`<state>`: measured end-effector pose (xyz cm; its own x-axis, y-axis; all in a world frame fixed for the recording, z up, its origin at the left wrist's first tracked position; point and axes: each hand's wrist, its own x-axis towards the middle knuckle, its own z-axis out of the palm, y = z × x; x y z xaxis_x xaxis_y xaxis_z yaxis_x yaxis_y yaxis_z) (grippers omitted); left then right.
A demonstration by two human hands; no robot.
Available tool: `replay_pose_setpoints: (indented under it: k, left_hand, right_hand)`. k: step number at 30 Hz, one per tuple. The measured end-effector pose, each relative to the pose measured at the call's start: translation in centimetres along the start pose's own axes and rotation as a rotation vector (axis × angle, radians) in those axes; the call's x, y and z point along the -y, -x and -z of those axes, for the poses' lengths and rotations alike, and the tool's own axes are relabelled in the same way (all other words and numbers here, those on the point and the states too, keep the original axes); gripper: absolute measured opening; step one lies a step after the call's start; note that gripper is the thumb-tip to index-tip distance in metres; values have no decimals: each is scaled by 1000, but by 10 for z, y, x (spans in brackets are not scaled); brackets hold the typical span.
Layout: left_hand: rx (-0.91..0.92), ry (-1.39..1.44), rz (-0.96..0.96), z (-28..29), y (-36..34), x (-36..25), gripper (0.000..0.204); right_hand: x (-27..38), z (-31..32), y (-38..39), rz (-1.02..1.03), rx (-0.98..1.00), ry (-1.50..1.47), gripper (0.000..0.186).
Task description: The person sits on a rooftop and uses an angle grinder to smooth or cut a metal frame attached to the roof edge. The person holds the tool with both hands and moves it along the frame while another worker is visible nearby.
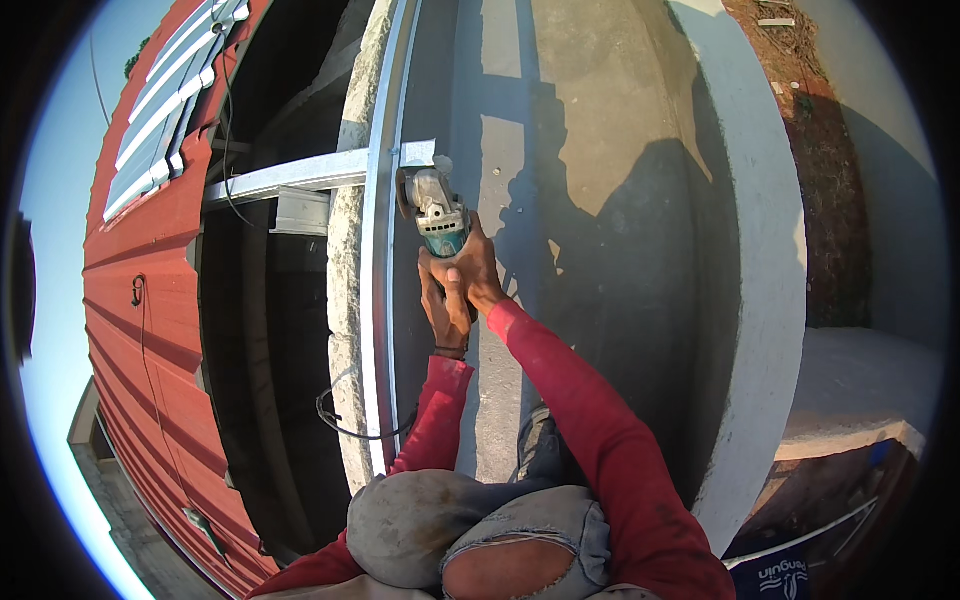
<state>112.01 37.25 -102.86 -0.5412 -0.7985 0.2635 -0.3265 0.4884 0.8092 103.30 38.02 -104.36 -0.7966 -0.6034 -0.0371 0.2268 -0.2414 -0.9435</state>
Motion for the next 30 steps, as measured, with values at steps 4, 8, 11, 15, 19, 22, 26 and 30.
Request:
replay_pose_setpoints:
  k: [4,8,11,15,19,22,26,30]
  left_hand:
    - [49,14,12,7,-2,-1,78]
    - [49,15,-17,1,0,-6,78]
    - [24,6,-24,0,2,-2,80]
    - [28,-9,32,3,2,7,86]
    - [32,-19,46,-2,3,5,88]
    - [47,-7,39,1,1,5,86]
    - [45,-23,29,3,2,9,82]
    - [19,-19,71,0,9,7,79]
  right_hand:
    - [4,-1,4,-50,10,-27,57]
    - [7,4,5,-60,10,-39,61]
    - [11,4,7,-68,6,-30,62]
    - [17,5,7,-50,6,-34,67]
    - [16,9,7,-61,-2,-3,67]
    - [15,7,6,-62,-1,-7,67]
    - [17,5,8,-107,14,-8,66]
    - [2,0,9,-100,-21,1,66]
